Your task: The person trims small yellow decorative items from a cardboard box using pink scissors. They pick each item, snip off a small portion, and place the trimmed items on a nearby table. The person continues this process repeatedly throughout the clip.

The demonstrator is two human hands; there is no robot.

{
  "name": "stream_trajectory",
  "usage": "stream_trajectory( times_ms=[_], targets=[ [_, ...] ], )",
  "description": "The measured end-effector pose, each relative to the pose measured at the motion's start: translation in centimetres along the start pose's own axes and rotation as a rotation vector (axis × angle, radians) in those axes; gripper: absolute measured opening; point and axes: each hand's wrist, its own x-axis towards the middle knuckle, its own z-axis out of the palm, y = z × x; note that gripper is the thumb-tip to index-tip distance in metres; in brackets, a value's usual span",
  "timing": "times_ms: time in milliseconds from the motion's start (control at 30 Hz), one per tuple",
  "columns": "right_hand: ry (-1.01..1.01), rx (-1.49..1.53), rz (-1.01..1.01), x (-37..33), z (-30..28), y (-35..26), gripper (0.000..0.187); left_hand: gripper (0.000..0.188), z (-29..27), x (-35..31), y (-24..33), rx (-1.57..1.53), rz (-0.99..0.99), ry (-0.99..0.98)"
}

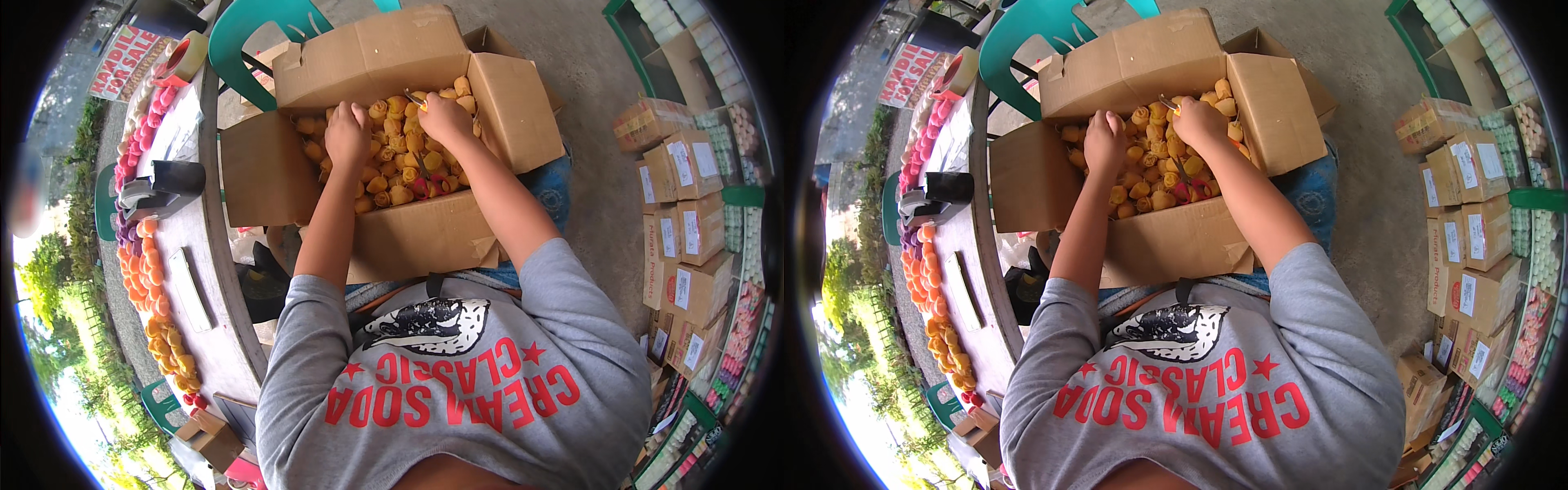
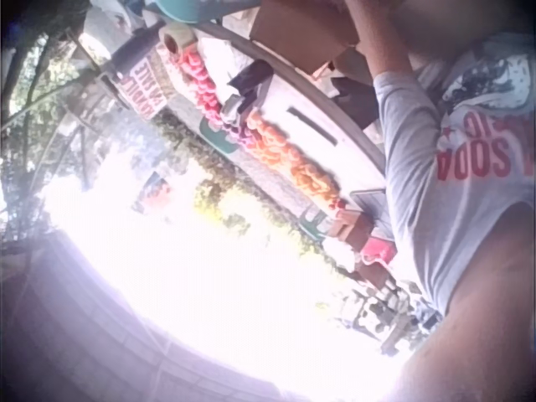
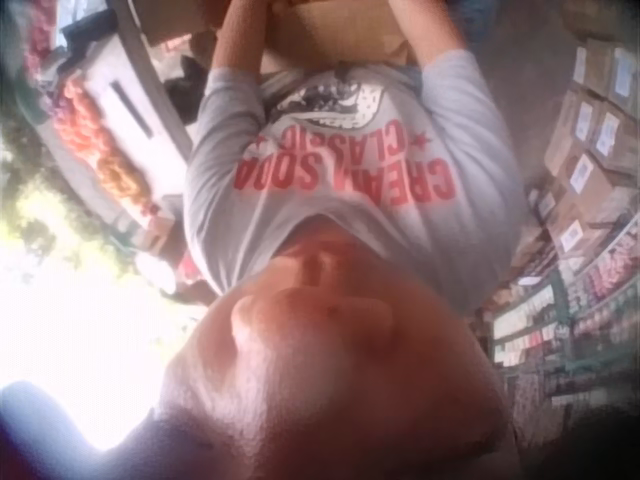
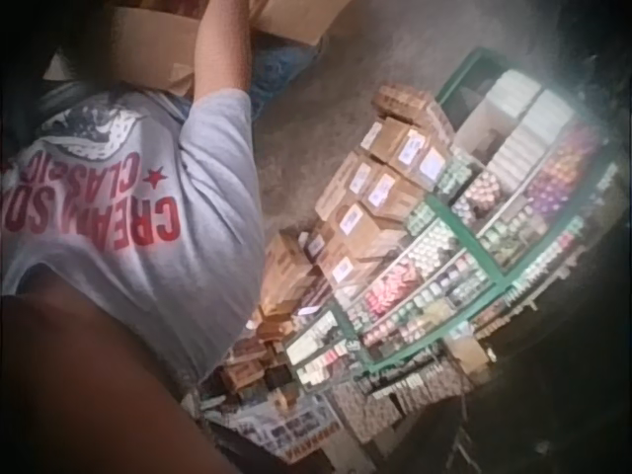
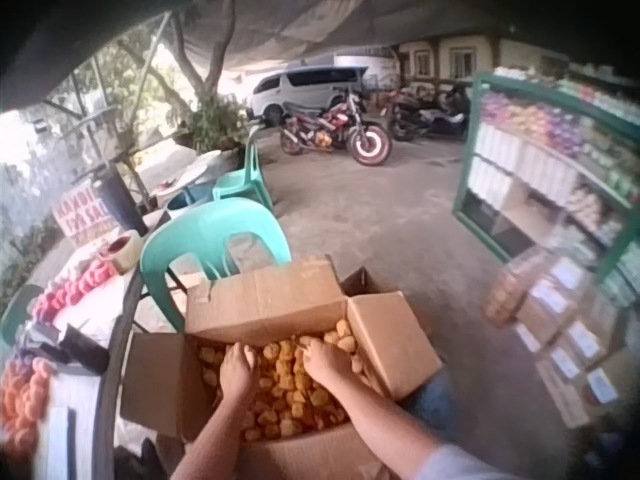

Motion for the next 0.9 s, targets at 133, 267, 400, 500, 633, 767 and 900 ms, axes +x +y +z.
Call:
stream_trajectory(
  times_ms=[133, 267, 400, 500, 633, 767, 900],
  targets=[
    [-0.064, 0.018, -0.032, -0.4, -0.5, 0.3, 0.031, 0.034, 0.6, -2.1, -3.5, 0.626, 0.057, -0.144],
    [-0.088, -0.032, -0.03, -0.4, -0.2, 0.2, 0.032, 0.032, 0.6, -2.4, -3.0, 0.638, 0.21, -0.525],
    [-0.092, -0.028, -0.04, -0.5, -0.2, 0.4, 0.032, 0.038, -0.4, -2.7, 1.6, 0.792, 0.285, -1.07],
    [-0.093, -0.02, -0.049, -0.4, -0.3, 0.5, 0.032, 0.048, -0.6, -3.0, 2.1, 0.878, 0.301, -1.096],
    [-0.077, -0.02, -0.067, -0.3, 0.0, 0.4, 0.032, 0.053, 1.0, -3.4, -0.9, 0.772, 0.423, -0.945],
    [-0.064, -0.007, -0.061, -0.4, -0.1, 0.5, 0.032, 0.039, -0.6, -2.0, -0.7, 0.228, 0.133, -1.181],
    [-0.02, 0.072, -0.074, -0.6, 0.1, 0.4, 0.032, 0.043, -0.9, -1.8, -0.6, -0.68, -0.376, -0.995]
  ],
)
